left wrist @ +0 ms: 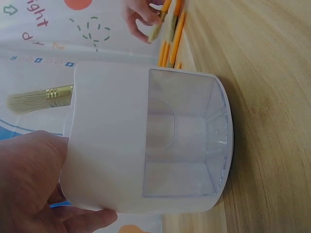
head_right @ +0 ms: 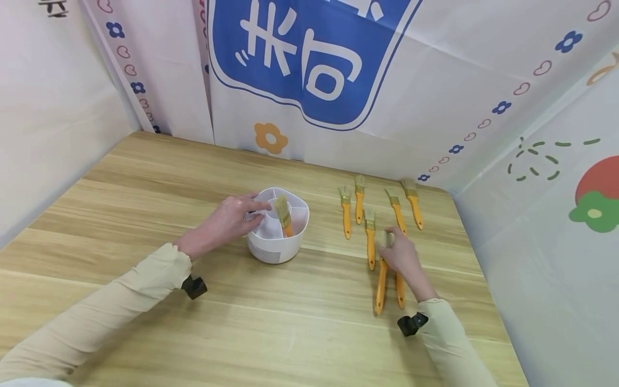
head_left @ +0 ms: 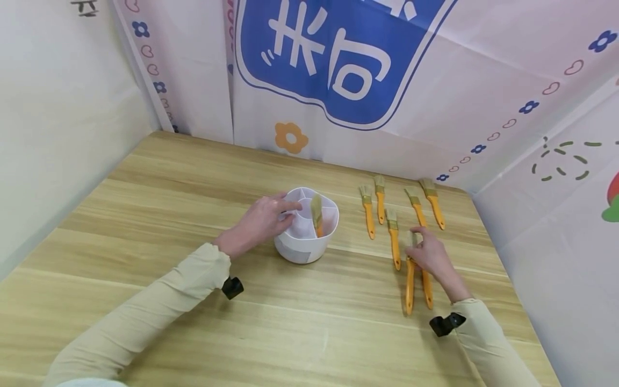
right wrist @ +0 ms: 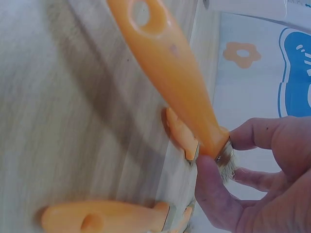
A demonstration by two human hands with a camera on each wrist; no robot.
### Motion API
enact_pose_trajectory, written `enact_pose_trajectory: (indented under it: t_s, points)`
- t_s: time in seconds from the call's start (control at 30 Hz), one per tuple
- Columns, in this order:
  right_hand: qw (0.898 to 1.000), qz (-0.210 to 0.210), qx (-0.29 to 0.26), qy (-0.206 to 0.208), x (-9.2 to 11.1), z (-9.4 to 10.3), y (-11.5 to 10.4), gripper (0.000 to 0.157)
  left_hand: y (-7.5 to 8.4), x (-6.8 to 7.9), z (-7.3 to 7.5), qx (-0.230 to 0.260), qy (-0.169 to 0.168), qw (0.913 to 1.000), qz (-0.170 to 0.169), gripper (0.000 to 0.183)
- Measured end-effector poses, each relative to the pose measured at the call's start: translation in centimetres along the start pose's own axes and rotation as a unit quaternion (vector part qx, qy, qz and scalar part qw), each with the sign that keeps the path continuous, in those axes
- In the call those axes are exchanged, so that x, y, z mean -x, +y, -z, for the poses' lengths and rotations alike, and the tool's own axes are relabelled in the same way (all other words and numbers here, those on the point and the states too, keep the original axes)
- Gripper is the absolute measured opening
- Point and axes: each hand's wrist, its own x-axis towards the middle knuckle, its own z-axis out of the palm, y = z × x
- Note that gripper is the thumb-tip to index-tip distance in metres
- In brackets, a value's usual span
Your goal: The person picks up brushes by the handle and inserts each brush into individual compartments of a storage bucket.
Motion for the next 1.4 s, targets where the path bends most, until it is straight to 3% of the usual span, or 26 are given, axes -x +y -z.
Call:
enact_pose_trajectory:
  t_s: [0.4,0.87,1.4]
  points:
    - [1.0,0.002,-0.028,-0.002,-0.6,-1.0,-0.7,0.057,0.0,0.0,0.0,-0.007,0.017,0.9996,-0.022,0.024]
    - [0.999,0.038,-0.032,0.014,-1.3,-1.7,-2.0,0.058,0.0,0.1,0.0,-0.012,0.015,0.9997,-0.015,0.024]
    - [0.998,0.038,-0.05,0.008,-1.7,-2.3,-4.0,0.06,0.0,0.2,-0.2,-0.013,0.008,0.9998,-0.008,0.024]
